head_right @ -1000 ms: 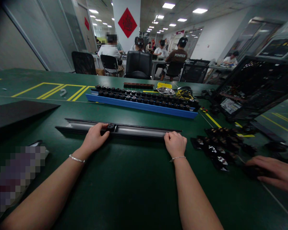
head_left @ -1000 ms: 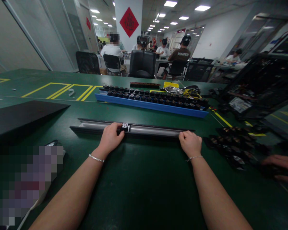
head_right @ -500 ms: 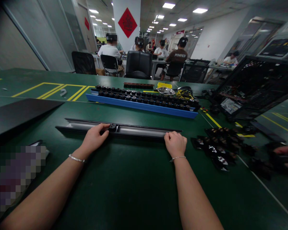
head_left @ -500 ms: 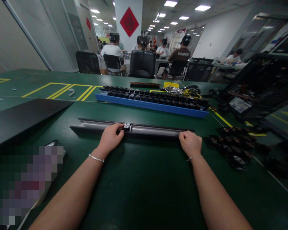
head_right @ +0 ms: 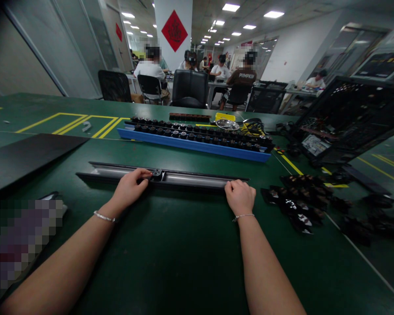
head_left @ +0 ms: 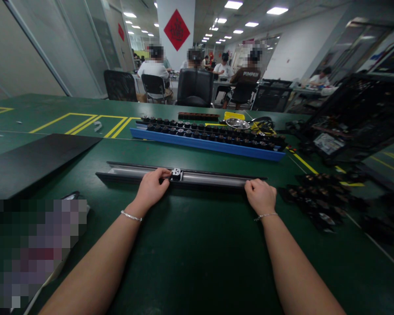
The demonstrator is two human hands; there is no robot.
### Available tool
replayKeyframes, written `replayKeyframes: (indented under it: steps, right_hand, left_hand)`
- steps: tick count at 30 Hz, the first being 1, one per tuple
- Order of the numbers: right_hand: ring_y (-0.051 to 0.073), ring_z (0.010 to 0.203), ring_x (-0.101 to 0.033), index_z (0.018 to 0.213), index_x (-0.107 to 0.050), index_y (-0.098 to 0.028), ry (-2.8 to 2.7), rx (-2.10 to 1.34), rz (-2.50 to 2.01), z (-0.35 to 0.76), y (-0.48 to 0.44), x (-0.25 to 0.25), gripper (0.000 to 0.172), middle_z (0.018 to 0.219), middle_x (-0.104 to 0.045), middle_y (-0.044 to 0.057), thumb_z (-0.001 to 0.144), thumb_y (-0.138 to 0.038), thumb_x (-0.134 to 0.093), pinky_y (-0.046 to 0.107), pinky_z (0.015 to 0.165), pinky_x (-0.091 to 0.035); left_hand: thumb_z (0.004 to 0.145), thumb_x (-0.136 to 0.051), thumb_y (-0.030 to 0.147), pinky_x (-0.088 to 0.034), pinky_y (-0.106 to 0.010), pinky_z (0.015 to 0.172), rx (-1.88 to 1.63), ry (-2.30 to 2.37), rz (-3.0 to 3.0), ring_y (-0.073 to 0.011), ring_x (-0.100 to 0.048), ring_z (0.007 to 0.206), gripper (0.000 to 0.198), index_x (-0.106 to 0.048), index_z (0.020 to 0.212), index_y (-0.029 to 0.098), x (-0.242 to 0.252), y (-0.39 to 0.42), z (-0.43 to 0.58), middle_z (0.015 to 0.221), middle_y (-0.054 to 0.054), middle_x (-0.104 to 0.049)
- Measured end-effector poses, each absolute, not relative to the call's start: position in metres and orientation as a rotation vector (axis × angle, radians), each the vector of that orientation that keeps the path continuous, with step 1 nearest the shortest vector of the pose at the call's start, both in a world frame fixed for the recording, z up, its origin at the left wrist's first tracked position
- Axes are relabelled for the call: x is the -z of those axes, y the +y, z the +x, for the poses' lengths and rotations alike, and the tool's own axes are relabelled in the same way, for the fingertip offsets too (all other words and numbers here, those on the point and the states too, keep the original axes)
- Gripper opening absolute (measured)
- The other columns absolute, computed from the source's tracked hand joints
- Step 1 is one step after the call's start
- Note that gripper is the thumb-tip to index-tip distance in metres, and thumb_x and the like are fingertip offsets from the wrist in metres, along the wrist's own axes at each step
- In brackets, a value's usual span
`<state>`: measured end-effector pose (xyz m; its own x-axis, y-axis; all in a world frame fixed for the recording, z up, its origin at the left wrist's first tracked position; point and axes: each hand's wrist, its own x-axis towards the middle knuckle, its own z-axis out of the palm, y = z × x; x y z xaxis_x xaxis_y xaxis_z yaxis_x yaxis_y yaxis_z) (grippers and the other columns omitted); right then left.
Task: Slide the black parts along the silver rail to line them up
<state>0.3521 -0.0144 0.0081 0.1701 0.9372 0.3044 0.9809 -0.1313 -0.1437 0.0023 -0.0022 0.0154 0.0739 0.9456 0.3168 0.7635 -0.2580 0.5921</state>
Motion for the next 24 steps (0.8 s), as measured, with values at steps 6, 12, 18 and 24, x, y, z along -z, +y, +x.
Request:
replayKeyframes:
  steps: [6, 12, 18, 24]
  right_hand:
    - [0.017, 0.08, -0.052, 0.07, -0.066, -0.017, -1.843, 0.216, -2.169, 0.3516, -0.0141, -0.0089, 0.04, 0.086, -0.066, 0.006, 0.091, -0.031, -0.035, 0.031, 0.067, -0.024]
    - [0.017, 0.08, -0.053, 0.071, -0.066, -0.017, -1.837, 0.232, -2.156, 0.352, -0.0139, -0.0075, 0.038, 0.087, -0.066, 0.006, 0.091, -0.031, -0.036, 0.031, 0.067, -0.023]
    - [0.017, 0.079, -0.052, 0.07, -0.066, -0.017, -1.846, 0.228, -2.158, 0.3525, -0.0133, -0.0078, 0.04, 0.086, -0.066, 0.006, 0.091, -0.031, -0.036, 0.031, 0.066, -0.023]
    - [0.016, 0.078, -0.053, 0.071, -0.067, -0.017, -1.849, 0.218, -2.155, 0.3511, -0.0144, -0.0097, 0.04, 0.086, -0.066, 0.007, 0.091, -0.031, -0.036, 0.031, 0.066, -0.023]
  left_hand:
    - [0.075, -0.049, 0.018, -0.048, -0.039, 0.095, -0.97, 1.694, 2.087, -0.0199, -0.066, 0.1, 0.027, -0.06, 0.099, 0.021, -0.0141, -0.0009, 0.0017, 0.101, -0.004, -0.073]
    - [0.073, -0.05, 0.017, -0.045, -0.042, 0.097, -0.918, 1.691, 2.157, -0.0214, -0.065, 0.1, 0.029, -0.059, 0.101, 0.02, -0.0183, -0.0021, 0.004, 0.102, -0.005, -0.072]
    - [0.073, -0.05, 0.019, -0.043, -0.044, 0.096, -0.873, 1.722, 2.207, -0.0234, -0.062, 0.101, 0.029, -0.058, 0.101, 0.021, -0.0202, -0.0029, 0.0051, 0.103, -0.004, -0.071]
    - [0.074, -0.049, 0.02, -0.043, -0.044, 0.096, -0.854, 1.682, 2.213, -0.0237, -0.06, 0.102, 0.029, -0.057, 0.102, 0.022, -0.0202, -0.0034, 0.0045, 0.105, -0.004, -0.07]
